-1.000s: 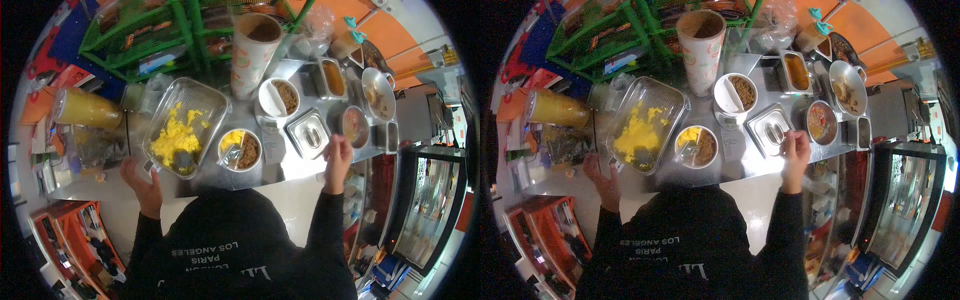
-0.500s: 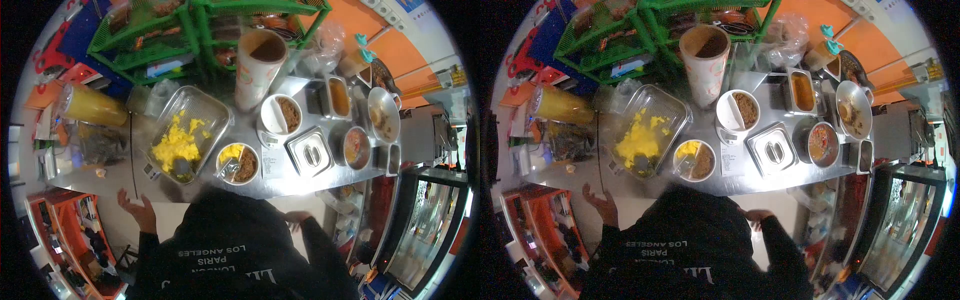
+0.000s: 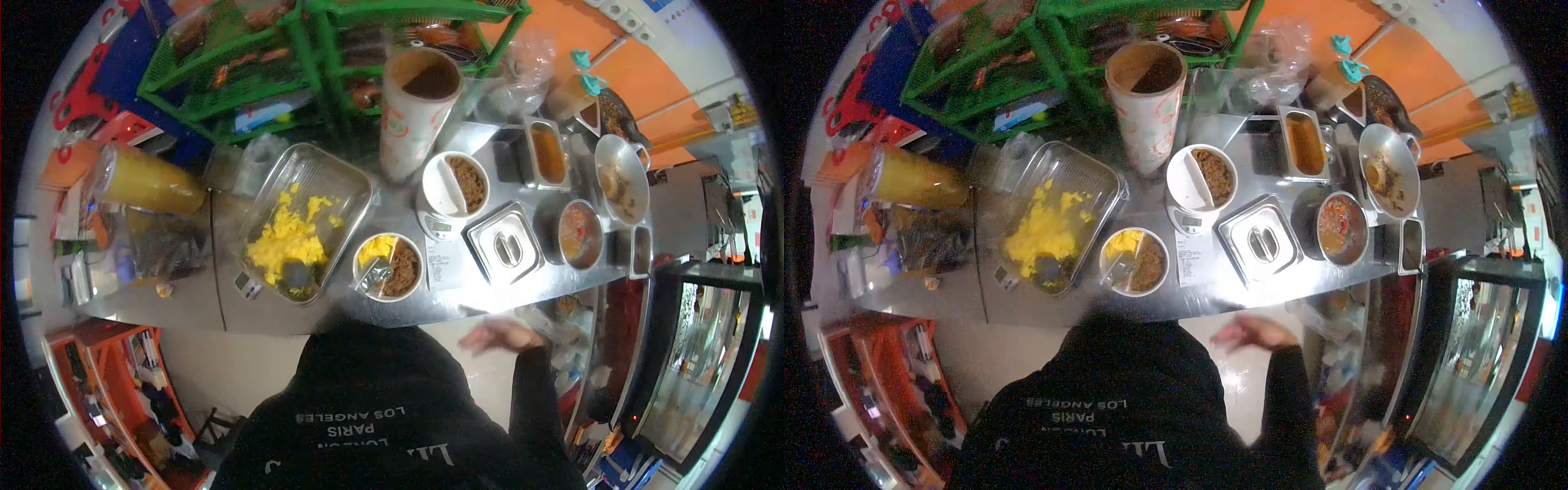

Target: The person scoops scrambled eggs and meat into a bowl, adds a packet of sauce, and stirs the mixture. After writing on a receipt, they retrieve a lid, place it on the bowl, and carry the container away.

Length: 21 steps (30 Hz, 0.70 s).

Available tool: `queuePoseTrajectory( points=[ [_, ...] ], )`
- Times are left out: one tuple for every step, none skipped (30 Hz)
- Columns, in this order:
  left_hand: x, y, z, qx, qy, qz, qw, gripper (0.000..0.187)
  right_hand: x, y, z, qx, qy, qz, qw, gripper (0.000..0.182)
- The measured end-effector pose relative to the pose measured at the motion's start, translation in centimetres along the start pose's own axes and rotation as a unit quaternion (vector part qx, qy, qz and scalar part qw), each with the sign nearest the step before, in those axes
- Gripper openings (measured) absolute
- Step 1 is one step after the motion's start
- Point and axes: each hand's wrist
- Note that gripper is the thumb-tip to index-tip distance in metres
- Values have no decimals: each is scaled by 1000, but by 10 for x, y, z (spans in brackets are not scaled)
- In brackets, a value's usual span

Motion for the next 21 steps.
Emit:
queuePoseTrajectory(
  points=[
    [4,6,1,-4,20,1,1000,42,1,25,-4,-62,-58,60,995,49],
    [9,13,-1,-3,40,7,999,40,5,31,-8,-30,-156,150,976,48],
    [12,15,1,-5,53,5,999,38,5,46,-7,-60,-174,205,961,41],
    [16,17,4,-6,60,0,998,35,8,51,-15,-50,-238,320,916,32],
    [19,20,6,-9,70,5,998,33,10,60,-17,-52,-313,340,885,24],
    [20,20,7,-13,76,5,997,31,5,77,-36,-91,-349,341,868,23],
    [20,22,8,-20,80,5,997,29,-2,90,-44,-123,-368,338,857,22],
    [18,22,8,-26,82,8,996,27,-9,101,-51,-154,-384,332,847,22],
    [15,20,8,-31,85,9,996,25,-17,111,-54,-198,-401,332,830,22],
    [13,17,10,-37,83,6,996,23,-27,121,-55,-240,-415,333,812,23],
    [9,15,9,-44,81,4,996,21,-35,131,-56,-275,-433,338,789,21],
    [5,14,5,-53,83,5,995,19,-41,141,-50,-287,-445,349,773,20],
    [-1,8,4,-62,78,1,995,17,-46,150,-42,-298,-456,358,759,19],
    [-7,2,-2,-79,66,-13,995,16,-49,159,-32,-309,-463,369,744,19],
    [-14,-6,-7,-98,52,-32,993,15,-52,168,-20,-299,-449,376,754,18],
    [-21,-23,-12,-120,35,-59,990,14,-50,180,-13,-288,-434,383,763,17],
    [-27,-41,-18,-139,13,-100,985,13,-43,190,-10,-294,-443,405,744,18],
    [-34,-69,-25,-154,-5,-139,978,13,-40,199,4,-318,-436,381,750,19],
    [-45,-105,-30,-161,-23,-178,970,14,-40,209,19,-343,-430,356,755,20],
    [-53,-144,-38,-148,-26,-207,967,13,-39,218,33,-368,-424,331,759,22],
    [-62,-187,-45,-134,-30,-235,962,15,-32,232,30,-385,-428,315,755,23]
  ],
)
Point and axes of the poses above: each hand's wrist, its own x-axis towards the middle knuckle, its own z-axis out of the back of the hand, y = z × x, and after that the axes turned 9 degrees about y, right-handed
